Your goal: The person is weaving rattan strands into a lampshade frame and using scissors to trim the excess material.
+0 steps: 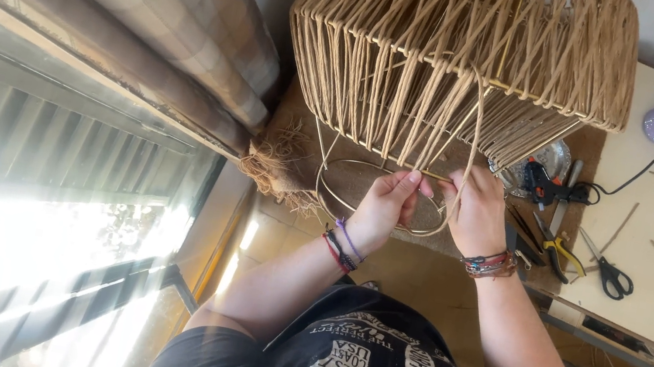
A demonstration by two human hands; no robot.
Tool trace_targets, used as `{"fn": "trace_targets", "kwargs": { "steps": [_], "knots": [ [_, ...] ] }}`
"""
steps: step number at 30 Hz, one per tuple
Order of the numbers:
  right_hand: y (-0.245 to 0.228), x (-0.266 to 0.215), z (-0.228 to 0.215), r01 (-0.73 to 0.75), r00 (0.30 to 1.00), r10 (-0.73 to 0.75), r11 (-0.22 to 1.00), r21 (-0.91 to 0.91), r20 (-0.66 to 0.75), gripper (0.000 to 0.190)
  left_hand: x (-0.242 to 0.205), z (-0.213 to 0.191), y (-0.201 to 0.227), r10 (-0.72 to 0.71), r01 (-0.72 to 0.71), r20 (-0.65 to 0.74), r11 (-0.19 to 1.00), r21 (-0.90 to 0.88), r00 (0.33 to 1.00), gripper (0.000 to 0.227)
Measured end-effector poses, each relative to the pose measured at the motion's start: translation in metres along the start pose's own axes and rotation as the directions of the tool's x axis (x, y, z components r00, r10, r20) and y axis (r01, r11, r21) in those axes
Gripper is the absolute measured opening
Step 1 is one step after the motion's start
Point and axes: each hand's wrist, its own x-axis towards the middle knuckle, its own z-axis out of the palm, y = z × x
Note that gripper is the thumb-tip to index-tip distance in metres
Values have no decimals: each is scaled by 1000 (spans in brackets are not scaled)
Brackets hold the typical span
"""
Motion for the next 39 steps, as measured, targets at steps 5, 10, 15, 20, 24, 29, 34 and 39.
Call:
{"fn": "trace_targets", "kwargs": {
  "steps": [5, 10, 15, 20, 24, 29, 34, 39],
  "knots": [
    [-49, 25, -59, -157, 979, 198, 869, 469, -40, 18, 7, -5, -18, 65, -65, 7, 987, 144, 998, 36],
    [-71, 8, -86, -206, 977, 201, 976, 70, 74, 23, 0, 12, -18, 92, -94, 21, 989, 113, 996, 40],
    [-46, -72, -32, -187, 707, 364, 923, -336, 606, 29, -4, 17, -16, 72, -72, -40, 997, 4, 997, 40],
    [-66, -7, -78, -279, 914, 242, 957, 73, 327, 24, -10, 18, 4, 117, -103, -74, 981, 167, 990, 39],
    [-76, 5, -71, -235, 956, 156, 913, 333, 247, 25, -7, 13, -4, 165, -129, -58, 906, 403, 985, 40],
    [-36, -46, -42, -193, 552, 406, 912, -363, 728, 42, 0, 12, -12, 188, -170, -19, 926, 338, 982, 41],
    [-64, -12, -78, -264, 925, 234, 962, 65, 298, 44, -9, 10, -10, 134, -113, -47, 941, 318, 990, 39],
    [-72, -11, -66, -268, 930, 133, 884, 382, 342, 28, -9, 10, 0, 128, -94, -25, 831, 548, 991, 37]
  ]
}}
